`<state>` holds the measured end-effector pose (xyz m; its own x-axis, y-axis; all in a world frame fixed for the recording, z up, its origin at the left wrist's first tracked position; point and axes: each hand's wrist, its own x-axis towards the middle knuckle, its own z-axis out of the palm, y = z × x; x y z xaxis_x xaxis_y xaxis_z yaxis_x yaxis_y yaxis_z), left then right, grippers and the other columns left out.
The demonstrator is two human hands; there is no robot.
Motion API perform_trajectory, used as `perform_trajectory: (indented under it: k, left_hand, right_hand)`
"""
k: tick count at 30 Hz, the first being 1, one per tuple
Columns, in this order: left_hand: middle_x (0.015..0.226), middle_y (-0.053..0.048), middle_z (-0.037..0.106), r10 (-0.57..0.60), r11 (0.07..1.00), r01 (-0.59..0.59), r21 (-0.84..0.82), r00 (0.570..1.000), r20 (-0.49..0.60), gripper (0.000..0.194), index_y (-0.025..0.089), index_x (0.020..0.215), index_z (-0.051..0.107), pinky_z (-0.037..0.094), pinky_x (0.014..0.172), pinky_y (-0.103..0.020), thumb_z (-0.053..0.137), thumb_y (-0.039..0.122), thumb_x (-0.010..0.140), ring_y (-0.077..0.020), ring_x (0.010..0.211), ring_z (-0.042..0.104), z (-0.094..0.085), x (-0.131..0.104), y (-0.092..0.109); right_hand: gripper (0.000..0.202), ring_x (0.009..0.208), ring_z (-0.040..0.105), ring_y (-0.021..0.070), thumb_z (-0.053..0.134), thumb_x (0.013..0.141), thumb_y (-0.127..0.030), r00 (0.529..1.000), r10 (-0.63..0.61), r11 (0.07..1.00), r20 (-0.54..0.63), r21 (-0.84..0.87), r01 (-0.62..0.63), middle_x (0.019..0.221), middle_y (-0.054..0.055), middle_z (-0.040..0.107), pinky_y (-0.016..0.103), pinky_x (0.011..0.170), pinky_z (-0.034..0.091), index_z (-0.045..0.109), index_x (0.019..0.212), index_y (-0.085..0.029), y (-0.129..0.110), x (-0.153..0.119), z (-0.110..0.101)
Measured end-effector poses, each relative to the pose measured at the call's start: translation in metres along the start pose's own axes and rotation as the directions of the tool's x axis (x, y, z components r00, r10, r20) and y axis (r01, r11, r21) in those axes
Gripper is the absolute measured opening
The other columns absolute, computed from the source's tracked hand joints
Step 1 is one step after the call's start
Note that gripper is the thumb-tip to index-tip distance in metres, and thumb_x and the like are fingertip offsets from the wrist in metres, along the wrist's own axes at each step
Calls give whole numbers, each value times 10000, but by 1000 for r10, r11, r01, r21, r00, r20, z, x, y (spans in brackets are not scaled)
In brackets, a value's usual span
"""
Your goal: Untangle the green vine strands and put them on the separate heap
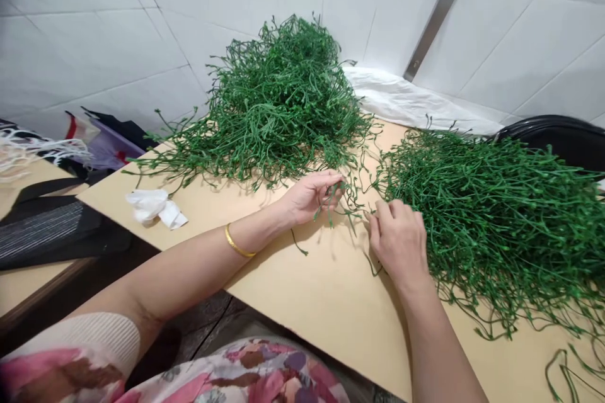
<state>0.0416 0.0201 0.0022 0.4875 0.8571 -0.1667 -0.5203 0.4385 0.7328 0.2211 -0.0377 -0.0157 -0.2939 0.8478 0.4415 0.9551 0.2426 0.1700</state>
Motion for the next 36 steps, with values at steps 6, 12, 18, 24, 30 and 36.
perform_trajectory:
  k: [6,12,18,24,30,36]
  left_hand:
    - [650,9,543,140,975,-132,-181,990,32,43,137,738,497,341,462,-145,502,126,779,-13,455,423,0,-3,26]
    - [727,-15,546,195,913,-201,-356,979,-51,117,105,840,552,410,522,-136,448,79,792,-15,529,485,-2,-11,50]
    - [717,-29,542,195,885,-156,-439,980,46,144,118,788,536,375,446,-91,397,109,822,-4,496,470,-2,-22,60]
    - [663,-20,500,182,932,-136,-337,977,109,166,130,743,518,252,321,-99,379,148,831,16,367,333,-4,-25,53]
    - [611,35,433,483,823,-484,-297,872,-82,196,181,749,527,158,277,-116,454,341,835,36,311,218,-15,-43,80]
    - [549,30,475,4,1000,-2,-13,990,142,105,147,723,522,310,354,-138,623,163,698,-30,384,432,-5,-29,43]
  right_hand:
    - [78,717,492,201,515,791,-241,942,-152,948,-300,227,225,756,81,578,340,655,344,572,795,-187,-20,-6,-22]
    - [367,1044,471,253,439,855,-303,755,-650,658,-84,436,614,1150,142,564,388,831,381,520,1158,-112,-93,-15,-29]
    - [451,1229,351,280,321,900,-352,943,-302,947,136,153,281,1309,142,475,489,1007,191,470,1256,-120,-67,1,6]
    - [391,1191,375,270,341,882,-336,994,51,998,98,-43,-47,1216,106,555,444,974,204,541,1166,-156,0,7,34]
    - [318,1104,425,235,354,876,-315,999,14,1000,47,-11,-13,1105,104,587,409,951,187,562,1075,-180,8,11,38]
    - [261,951,478,230,366,861,-288,995,2,999,95,-39,2,959,107,598,377,871,254,595,881,-163,12,22,34]
